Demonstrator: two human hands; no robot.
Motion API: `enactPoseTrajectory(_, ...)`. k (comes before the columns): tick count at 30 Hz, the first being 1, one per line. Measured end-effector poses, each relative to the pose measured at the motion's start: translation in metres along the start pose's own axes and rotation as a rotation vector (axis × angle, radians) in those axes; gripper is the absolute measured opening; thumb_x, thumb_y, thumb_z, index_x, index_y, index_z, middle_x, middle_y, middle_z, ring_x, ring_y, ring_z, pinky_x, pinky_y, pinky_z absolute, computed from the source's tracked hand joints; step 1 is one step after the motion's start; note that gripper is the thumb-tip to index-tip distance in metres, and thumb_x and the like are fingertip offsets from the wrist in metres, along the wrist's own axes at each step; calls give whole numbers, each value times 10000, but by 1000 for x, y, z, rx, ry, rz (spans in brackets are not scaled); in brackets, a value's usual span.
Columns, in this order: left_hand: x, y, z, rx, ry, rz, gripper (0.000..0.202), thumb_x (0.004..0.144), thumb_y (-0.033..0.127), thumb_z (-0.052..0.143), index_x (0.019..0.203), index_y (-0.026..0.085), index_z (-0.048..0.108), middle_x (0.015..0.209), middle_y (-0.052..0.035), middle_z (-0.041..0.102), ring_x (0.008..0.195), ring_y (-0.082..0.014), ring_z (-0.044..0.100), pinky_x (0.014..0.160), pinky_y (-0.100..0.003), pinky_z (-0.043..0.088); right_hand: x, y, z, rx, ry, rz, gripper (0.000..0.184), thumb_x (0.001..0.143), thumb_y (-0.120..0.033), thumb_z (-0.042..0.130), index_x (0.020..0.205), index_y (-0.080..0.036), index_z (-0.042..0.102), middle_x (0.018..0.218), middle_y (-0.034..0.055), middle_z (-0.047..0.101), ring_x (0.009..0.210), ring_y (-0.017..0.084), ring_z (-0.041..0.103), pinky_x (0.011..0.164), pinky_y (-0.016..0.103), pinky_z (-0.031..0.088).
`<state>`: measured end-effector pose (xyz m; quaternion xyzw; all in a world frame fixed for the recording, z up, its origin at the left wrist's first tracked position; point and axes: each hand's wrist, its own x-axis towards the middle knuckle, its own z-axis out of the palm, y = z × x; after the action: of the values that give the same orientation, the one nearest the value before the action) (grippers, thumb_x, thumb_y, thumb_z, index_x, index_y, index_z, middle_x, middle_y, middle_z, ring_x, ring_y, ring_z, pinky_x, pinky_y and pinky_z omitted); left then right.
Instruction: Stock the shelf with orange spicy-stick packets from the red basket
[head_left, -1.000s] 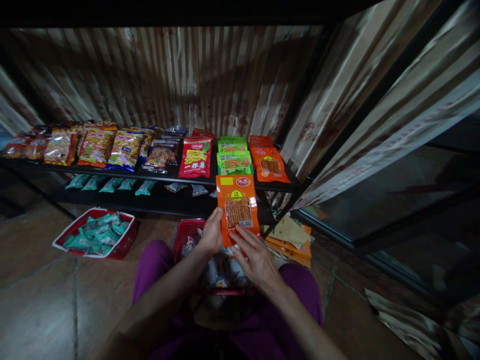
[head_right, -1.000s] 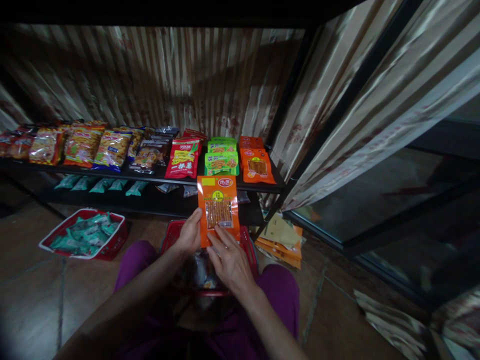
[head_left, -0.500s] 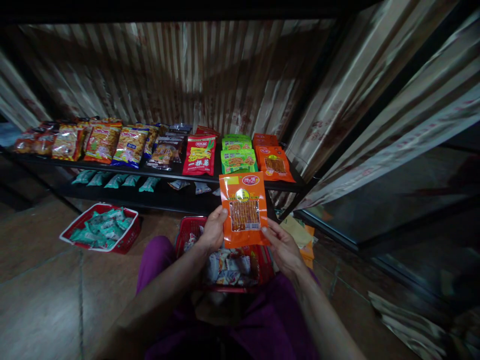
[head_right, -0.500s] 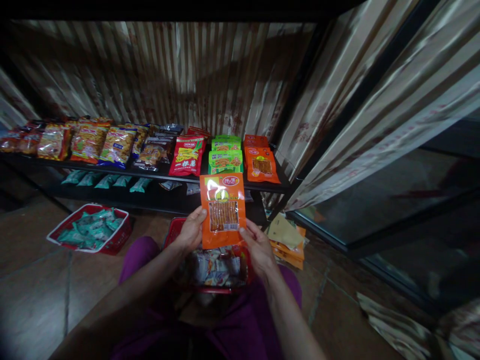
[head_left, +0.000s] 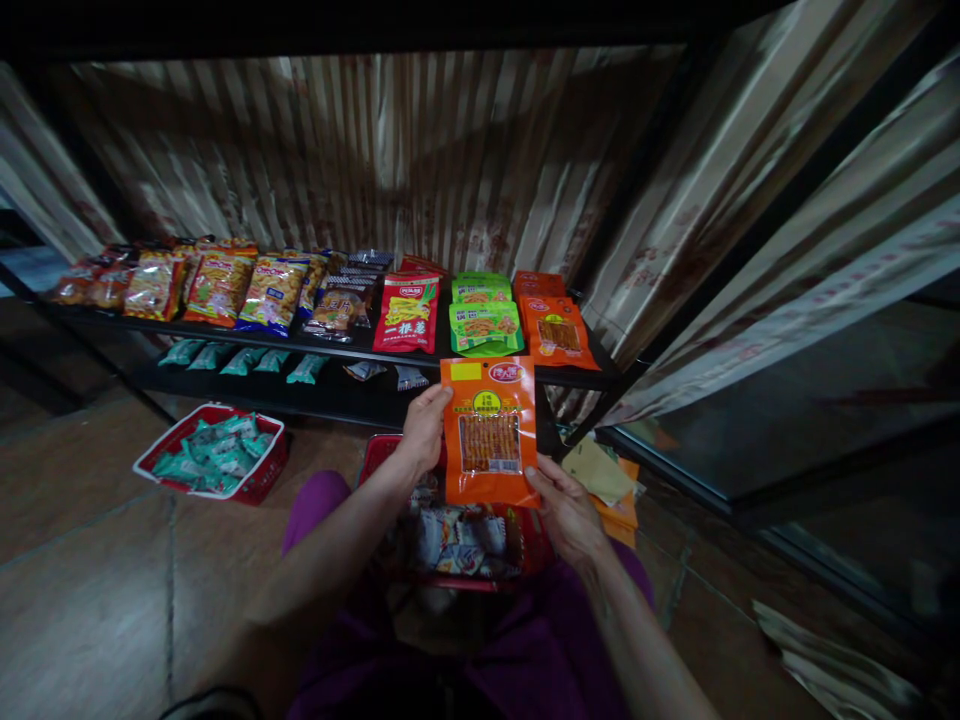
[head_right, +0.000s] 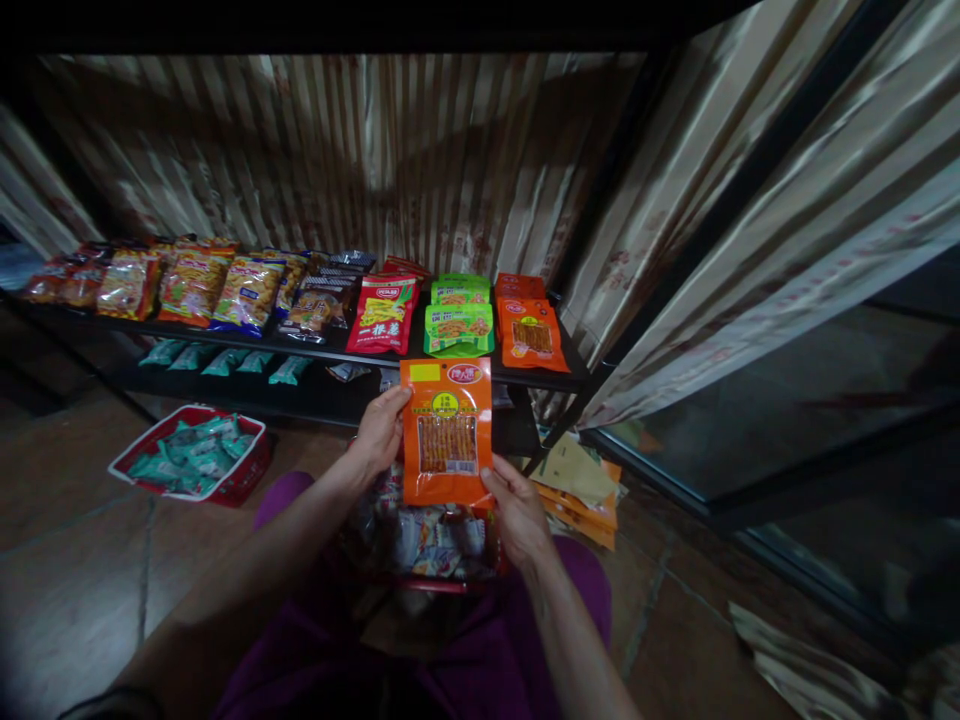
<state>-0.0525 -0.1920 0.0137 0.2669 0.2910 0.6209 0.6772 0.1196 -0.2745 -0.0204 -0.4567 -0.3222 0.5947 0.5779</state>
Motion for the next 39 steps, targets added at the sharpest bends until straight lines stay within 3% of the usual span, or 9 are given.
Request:
enactPoseTrajectory(7, 4, -3, 1, -36, 71, 10, 163, 574, 232, 737, 662, 142, 634, 633, 6, 670, 567, -109, 595, 619, -231, 462, -5, 3, 0, 39, 1, 11, 331, 605, -304, 784, 920, -231, 712, 873, 21, 732, 813, 204, 686, 781, 337, 544)
enactPoseTrajectory(16, 2, -4, 4, -63, 120, -9, 193, 547, 237, 748, 667, 144, 631, 626, 2, 665, 549, -114, 594, 633, -252, 476, -4, -5, 11, 89, 93, 30, 339, 486, -324, 839, 785, -207, 730, 756, 29, 734, 708, 204, 686, 680, 309, 552)
enactPoseTrajectory(25, 1, -4, 4, -75, 174, -39, 148, 574, 192, 705, 684, 138, 622, 631, -13, 669, 547, -120, 607, 602, -248, 482, 7, -8, 11, 80, 83, 31, 330, 515, -340, 831, 790, -194, 723, 757, 33, 736, 663, 176, 674, 648, 281, 545)
enactPoseTrajectory(33, -5, -7, 6, -13, 186, -89, 136, 584, 189, 689, 668, 135, 598, 592, -9, 646, 526, -129, 595, 596, -272, 488, 21, -40, 26, 95, 111, -62, 389, 519, -307, 831, 875, -206, 710, 788, 20, 737, 652, 145, 669, 616, 246, 541)
enactPoseTrajectory(39, -9, -5, 9, 22, 137, -109, 162, 573, 213, 712, 671, 130, 614, 628, -22, 662, 549, -129, 602, 598, -256, 484, 35, -56, 40, 145, 216, -81, 267, 476, -202, 826, 703, -167, 690, 585, -5, 693, 469, 117, 605, 497, 223, 514)
